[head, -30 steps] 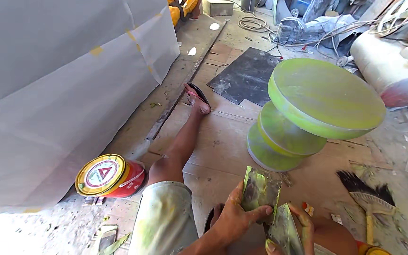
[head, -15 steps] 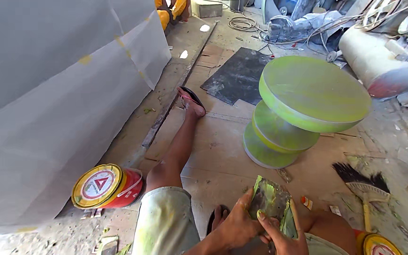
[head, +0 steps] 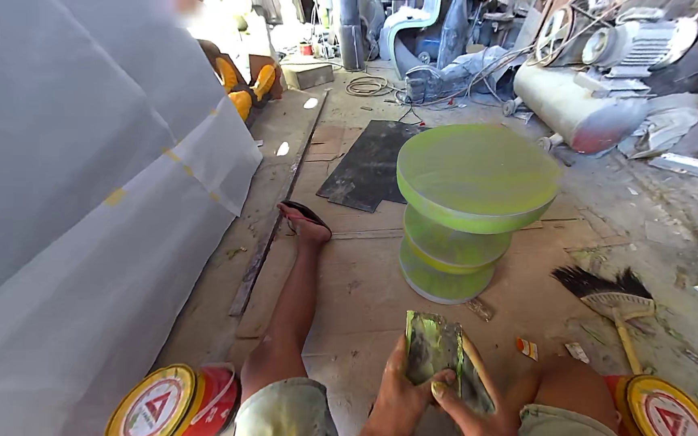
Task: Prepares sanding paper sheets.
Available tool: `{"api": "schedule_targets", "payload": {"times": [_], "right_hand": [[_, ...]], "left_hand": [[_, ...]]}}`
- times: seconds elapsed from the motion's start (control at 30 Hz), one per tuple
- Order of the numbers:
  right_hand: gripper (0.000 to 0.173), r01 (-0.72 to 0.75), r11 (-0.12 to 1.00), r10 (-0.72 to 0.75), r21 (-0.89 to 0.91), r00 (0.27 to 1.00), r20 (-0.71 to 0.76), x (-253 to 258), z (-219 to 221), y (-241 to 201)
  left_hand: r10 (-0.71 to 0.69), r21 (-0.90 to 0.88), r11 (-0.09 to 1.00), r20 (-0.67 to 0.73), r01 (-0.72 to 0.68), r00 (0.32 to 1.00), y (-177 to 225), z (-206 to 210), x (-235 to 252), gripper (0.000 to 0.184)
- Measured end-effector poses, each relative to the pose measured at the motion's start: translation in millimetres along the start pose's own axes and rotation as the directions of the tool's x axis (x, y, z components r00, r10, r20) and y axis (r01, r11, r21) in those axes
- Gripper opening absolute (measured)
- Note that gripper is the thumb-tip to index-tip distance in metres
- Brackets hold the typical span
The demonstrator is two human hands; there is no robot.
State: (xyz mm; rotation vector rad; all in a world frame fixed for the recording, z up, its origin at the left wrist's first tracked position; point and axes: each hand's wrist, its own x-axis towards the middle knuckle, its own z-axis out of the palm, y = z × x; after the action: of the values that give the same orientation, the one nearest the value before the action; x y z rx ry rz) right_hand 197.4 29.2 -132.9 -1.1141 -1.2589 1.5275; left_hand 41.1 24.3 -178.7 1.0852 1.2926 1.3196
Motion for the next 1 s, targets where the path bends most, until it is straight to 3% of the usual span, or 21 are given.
{"api": "schedule_targets", "payload": {"times": [0.1, 0.17, 0.23, 0.3, 0.33, 0.4, 0.43, 0.5, 0.53, 0.6, 0.7, 0.8, 0.87, 0.93, 1.0], "right_hand": [[0.078, -0.259, 0.957, 0.278, 0.135, 0.948, -0.154, 6, 12, 1], [0.071, -0.365, 0.914, 0.377, 0.175, 0.926, -0.036, 12, 6, 5], [0.069, -0.398, 0.904, 0.381, 0.156, 0.915, 0.129, 13, -6, 10], [0.088, -0.305, 0.946, 0.289, 0.114, 0.948, 0.133, 13, -20, 20], [0.089, -0.188, 0.974, 0.186, 0.128, 0.982, 0.021, 14, -23, 26], [0.084, 0.087, 0.994, -0.075, 0.071, 0.984, -0.16, 16, -29, 25], [0.08, 0.194, 0.981, -0.189, 0.009, 0.964, -0.189, 14, -31, 17], [0.047, 0.292, 0.956, -0.289, -0.005, 0.943, -0.162, 2, -29, 3], [0.031, 0.295, 0.955, -0.293, 0.003, 0.951, -0.096, -5, -28, -1], [0.024, 0.305, 0.952, -0.305, 0.011, 0.949, 0.075, -11, -27, 0], [0.031, 0.192, 0.981, -0.187, -0.032, 0.975, 0.122, -18, -12, -2], [0.06, 0.136, 0.977, -0.129, -0.161, 0.99, 0.058, -20, 3, -6], [0.077, 0.13, 0.96, -0.113, -0.25, 0.99, 0.081, -13, 3, -1], [0.079, 0.041, 0.968, -0.036, -0.249, 0.999, 0.025, -11, 5, 1], [0.069, -0.094, 0.978, 0.091, -0.184, 0.996, -0.025, -7, 6, -4]], "left_hand": [[-0.036, -0.098, 0.994, 0.154, 0.052, 0.987, 3, 6, -9, 0.079], [-0.065, -0.109, 0.99, 0.247, 0.094, 0.967, 6, 5, -13, 0.076], [-0.097, -0.169, 0.974, 0.301, 0.153, 0.949, 5, 0, -15, 0.074], [-0.125, -0.302, 0.927, 0.306, 0.22, 0.944, 4, -2, -20, 0.07], [-0.147, -0.382, 0.891, 0.263, 0.243, 0.953, 5, -2, -21, 0.069], [-0.213, -0.524, 0.818, 0.108, 0.238, 0.971, 12, -2, -22, 0.068], [-0.238, -0.577, 0.788, 0.038, 0.216, 0.971, 14, -4, -19, 0.068], [-0.254, -0.622, 0.764, -0.05, 0.169, 0.966, 16, -9, -12, 0.068], [-0.248, -0.619, 0.77, -0.067, 0.155, 0.966, 17, -10, -11, 0.069], [-0.198, -0.563, 0.818, -0.078, 0.121, 0.977, 16, -11, -10, 0.071], [-0.113, -0.406, 0.911, -0.093, 0.066, 0.989, 13, -5, -12, 0.077], [-0.084, -0.276, 0.96, -0.112, 0.05, 0.99, 10, 2, -15, 0.084], [-0.076, -0.206, 0.976, -0.042, 0.066, 0.996, 6, 1, -19, 0.085], [-0.078, -0.192, 0.977, 0.071, 0.091, 0.994, 6, 1, -23, 0.08], [-0.069, -0.214, 0.971, 0.173, 0.106, 0.983, 5, 3, -26, 0.077]]}}
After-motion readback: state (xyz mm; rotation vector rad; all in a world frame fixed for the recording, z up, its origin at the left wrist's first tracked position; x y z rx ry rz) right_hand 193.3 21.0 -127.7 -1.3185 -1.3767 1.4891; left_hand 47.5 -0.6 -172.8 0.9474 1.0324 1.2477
